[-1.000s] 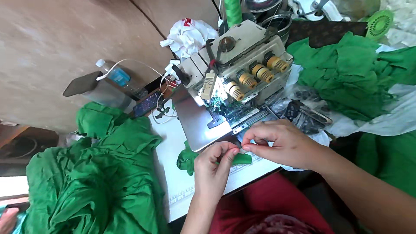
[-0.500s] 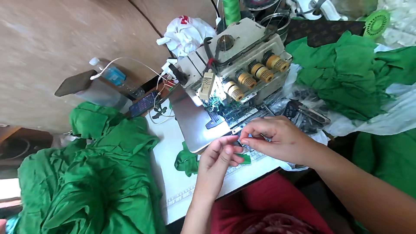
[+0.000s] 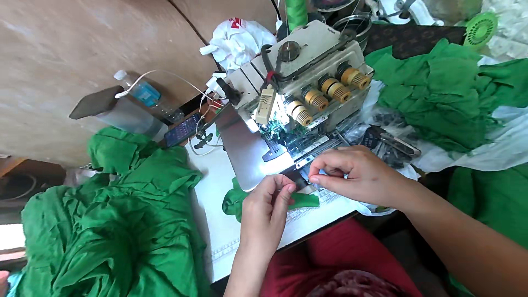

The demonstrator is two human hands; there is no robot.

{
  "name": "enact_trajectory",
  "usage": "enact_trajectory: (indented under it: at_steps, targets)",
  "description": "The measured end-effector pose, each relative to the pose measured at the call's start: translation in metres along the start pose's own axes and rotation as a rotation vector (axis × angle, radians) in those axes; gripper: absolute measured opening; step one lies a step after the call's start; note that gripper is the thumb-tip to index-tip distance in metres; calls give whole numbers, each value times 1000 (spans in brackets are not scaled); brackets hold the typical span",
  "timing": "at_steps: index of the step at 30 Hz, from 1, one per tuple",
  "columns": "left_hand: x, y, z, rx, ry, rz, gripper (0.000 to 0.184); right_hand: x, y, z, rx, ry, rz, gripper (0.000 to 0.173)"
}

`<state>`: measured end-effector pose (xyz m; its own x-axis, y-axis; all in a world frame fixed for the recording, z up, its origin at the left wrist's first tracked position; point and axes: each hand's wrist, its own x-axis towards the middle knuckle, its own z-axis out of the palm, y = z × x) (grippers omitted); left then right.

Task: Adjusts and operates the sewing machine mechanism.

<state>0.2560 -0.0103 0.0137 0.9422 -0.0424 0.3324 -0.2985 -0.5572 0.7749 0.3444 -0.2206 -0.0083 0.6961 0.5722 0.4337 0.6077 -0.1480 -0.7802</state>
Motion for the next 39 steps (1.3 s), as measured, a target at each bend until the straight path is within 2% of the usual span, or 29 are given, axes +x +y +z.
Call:
enact_trajectory:
  at_steps: [4, 8, 12, 18, 21, 25, 31, 34, 35, 39]
  targets:
    - [0, 2, 0, 79, -49, -23, 22, 0, -3, 3, -42, -19, -92, 35]
    - [-1, 3, 3, 162, -92, -19, 34, -2, -4, 9, -131, 59, -226, 27]
    - [2, 4, 9, 247, -29, 69, 39, -5, -2, 12, -253, 137, -320, 24]
    - [10, -2, 11, 281, 93, 126, 38, -3, 1, 11, -271, 147, -324, 21]
    - [8, -4, 7, 194, 83, 88, 42, -2, 3, 11, -207, 128, -283, 21]
    - [3, -5, -3, -10, 28, 18, 57, -2, 5, 7, -72, 110, -201, 22]
    - [4, -9, 6, -233, 14, 49, 48, -2, 4, 8, -25, 90, -165, 22]
    - [5, -7, 10, -230, 33, 50, 16, -2, 3, 7, -9, 71, -158, 21]
    - [6, -7, 9, -214, 32, 54, 12, -2, 3, 7, -7, 68, -157, 21]
    - [5, -8, 5, -82, 22, 66, 17, -2, 4, 8, -31, 50, -180, 25]
